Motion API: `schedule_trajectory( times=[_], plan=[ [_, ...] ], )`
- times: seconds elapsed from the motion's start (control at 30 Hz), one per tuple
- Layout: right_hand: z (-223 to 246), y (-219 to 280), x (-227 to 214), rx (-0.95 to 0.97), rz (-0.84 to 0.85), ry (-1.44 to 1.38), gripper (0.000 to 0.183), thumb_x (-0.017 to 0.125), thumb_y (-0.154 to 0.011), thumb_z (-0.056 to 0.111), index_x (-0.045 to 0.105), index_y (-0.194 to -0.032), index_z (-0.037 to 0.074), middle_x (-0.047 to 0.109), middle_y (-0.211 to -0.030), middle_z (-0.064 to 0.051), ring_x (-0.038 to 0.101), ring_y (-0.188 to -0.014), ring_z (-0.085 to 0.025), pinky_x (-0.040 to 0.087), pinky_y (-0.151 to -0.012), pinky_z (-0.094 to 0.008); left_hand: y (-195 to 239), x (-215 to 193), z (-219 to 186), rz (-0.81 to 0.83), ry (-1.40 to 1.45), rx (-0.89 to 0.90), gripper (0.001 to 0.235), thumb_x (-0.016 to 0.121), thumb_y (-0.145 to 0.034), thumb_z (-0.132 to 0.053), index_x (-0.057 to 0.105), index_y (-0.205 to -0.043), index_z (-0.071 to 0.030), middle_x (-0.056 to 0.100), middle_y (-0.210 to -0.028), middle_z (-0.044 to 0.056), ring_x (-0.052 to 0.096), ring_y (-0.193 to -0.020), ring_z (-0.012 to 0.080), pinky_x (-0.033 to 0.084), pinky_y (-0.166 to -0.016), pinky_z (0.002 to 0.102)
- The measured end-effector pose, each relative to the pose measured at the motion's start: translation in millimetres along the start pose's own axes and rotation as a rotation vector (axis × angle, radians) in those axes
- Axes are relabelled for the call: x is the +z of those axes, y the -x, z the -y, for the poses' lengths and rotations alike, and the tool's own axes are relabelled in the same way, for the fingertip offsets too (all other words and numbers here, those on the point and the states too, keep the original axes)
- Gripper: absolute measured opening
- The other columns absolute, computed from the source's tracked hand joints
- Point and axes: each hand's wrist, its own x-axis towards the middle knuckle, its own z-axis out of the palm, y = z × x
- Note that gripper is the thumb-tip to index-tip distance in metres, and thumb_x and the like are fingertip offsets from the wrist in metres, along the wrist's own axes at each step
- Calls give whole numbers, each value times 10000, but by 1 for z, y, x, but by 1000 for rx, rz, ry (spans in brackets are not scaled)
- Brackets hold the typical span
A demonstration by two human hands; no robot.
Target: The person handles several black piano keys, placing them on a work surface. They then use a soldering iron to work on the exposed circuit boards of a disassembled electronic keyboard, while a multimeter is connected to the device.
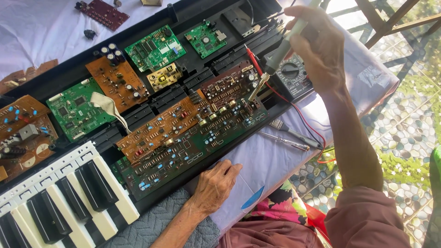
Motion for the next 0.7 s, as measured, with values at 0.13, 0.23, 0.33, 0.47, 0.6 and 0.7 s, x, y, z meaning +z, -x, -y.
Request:
schedule_trajectory(
  times=[0.13,0.23,0.33,0.47,0.6,0.7],
  plan=[
    [-1,-9,24,-85,-131,-182,264,622,-1124,154,566,-1297,-37,616,-1144,-166,671,-991,-298,623,-884,-407,0,-1,-1,3,20,-10,283,639,-923,62,629,-1177,-62,531,-921,60,607,-749,208,505,-476,311],
    [-14,-18,45,-106,-252,-429,513,741,-1192,63,388,-1551,159,690,-1274,-311,730,-1229,-448,712,-927,-545,0,-2,-1,-3,16,-8,245,621,-945,42,630,-1162,-72,516,-905,54,594,-734,207,492,-491,314],
    [-12,-32,65,202,-486,-675,1233,997,-851,328,96,-1689,250,835,-1173,-135,758,-943,-195,771,-920,-390,-1,-2,0,8,13,-5,369,669,-831,97,622,-1160,-63,516,-903,62,599,-735,227,492,-482,321],
    [-17,-39,78,33,-306,-699,422,773,-1073,181,551,-1420,89,658,-1165,-139,697,-1023,-322,683,-833,-456,1,-1,-1,3,-20,-4,336,635,-852,87,623,-1156,-57,491,-909,60,584,-711,203,467,-423,297],
    [-28,-38,79,114,-259,-724,357,697,-1117,182,535,-1424,97,663,-1126,-151,710,-1052,-283,709,-828,-434,2,-1,0,24,-3,-10,305,596,-872,75,615,-1151,-45,478,-912,68,556,-688,202,432,-378,299],
    [-28,-33,76,240,-287,-551,516,708,-1079,320,480,-1498,123,716,-943,-166,764,-911,-287,745,-700,-444,1,-3,-1,23,3,-9,304,612,-861,72,606,-1142,-43,472,-903,61,539,-697,202,432,-383,305]
  ],
)
